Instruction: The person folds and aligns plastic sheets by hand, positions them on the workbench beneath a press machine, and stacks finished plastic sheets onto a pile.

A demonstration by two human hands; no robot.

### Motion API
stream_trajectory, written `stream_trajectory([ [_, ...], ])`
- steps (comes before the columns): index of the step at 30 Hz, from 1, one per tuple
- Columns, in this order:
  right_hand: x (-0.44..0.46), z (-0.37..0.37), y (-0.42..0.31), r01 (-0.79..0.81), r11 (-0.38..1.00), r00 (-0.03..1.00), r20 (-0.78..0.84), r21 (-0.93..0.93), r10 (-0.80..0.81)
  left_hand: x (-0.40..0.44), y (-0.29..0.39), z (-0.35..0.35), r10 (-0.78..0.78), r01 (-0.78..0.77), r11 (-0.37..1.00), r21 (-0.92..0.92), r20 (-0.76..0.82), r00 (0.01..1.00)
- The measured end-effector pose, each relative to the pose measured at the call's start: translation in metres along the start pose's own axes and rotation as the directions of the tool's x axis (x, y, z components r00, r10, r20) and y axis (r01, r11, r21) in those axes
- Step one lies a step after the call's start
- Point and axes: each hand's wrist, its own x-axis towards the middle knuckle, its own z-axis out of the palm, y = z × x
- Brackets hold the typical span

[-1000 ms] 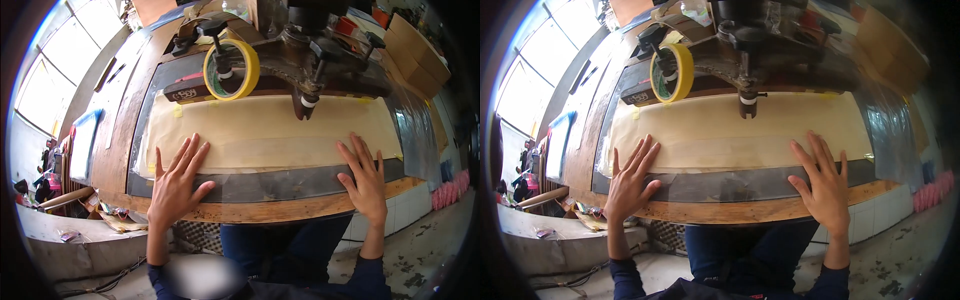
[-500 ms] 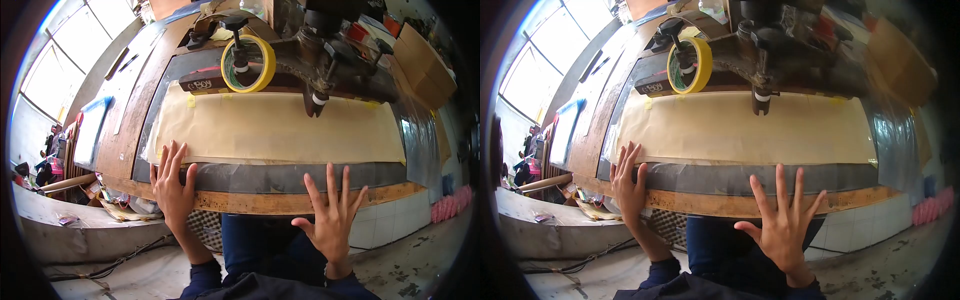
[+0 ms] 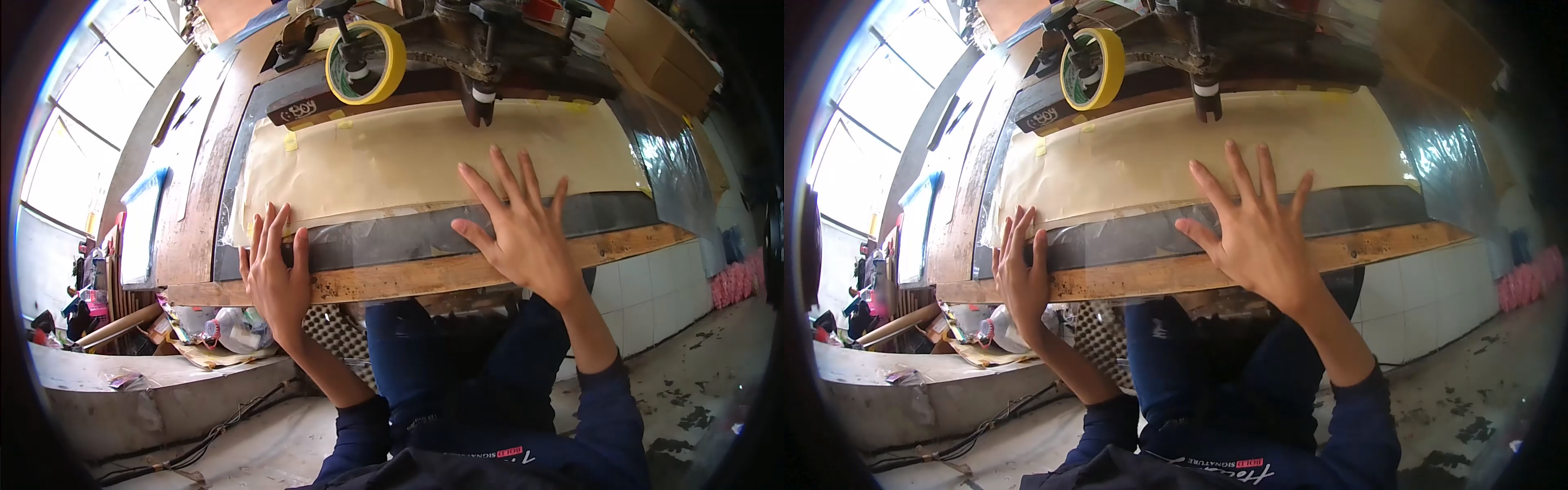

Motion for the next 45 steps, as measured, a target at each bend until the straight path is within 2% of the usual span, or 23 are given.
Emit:
stream_trajectory([
  [6,0.016,0.011,0.008,0.028,0.999,1.0,-0.006,-0.025,-0.028,-0.002,-0.008,0.0,0.064,-0.065,0.998,0.016,0.05,0.997],
  [11,0.029,0.018,0.017,0.037,0.999,0.999,-0.017,-0.012,-0.038,0.0,-0.008,0.003,0.026,-0.026,1.0,-0.002,0.039,0.999],
  [14,0.035,0.017,0.019,0.045,0.999,0.999,0.002,-0.011,-0.045,0.001,-0.009,0.003,0.024,-0.024,1.0,-0.008,0.042,0.999],
  [16,0.039,0.012,0.018,0.018,0.999,0.993,0.113,-0.031,-0.014,0.001,-0.008,0.003,0.027,-0.026,1.0,-0.003,0.046,0.999],
  [29,0.044,0.016,0.019,0.018,1.0,0.995,0.103,-0.005,-0.017,0.001,-0.012,0.004,0.055,-0.055,0.998,-0.007,0.041,0.998],
  [45,0.052,0.01,0.016,-0.035,0.999,0.972,0.231,-0.001,0.034,0.001,-0.012,0.004,0.051,-0.051,0.999,-0.006,0.04,0.998],
])
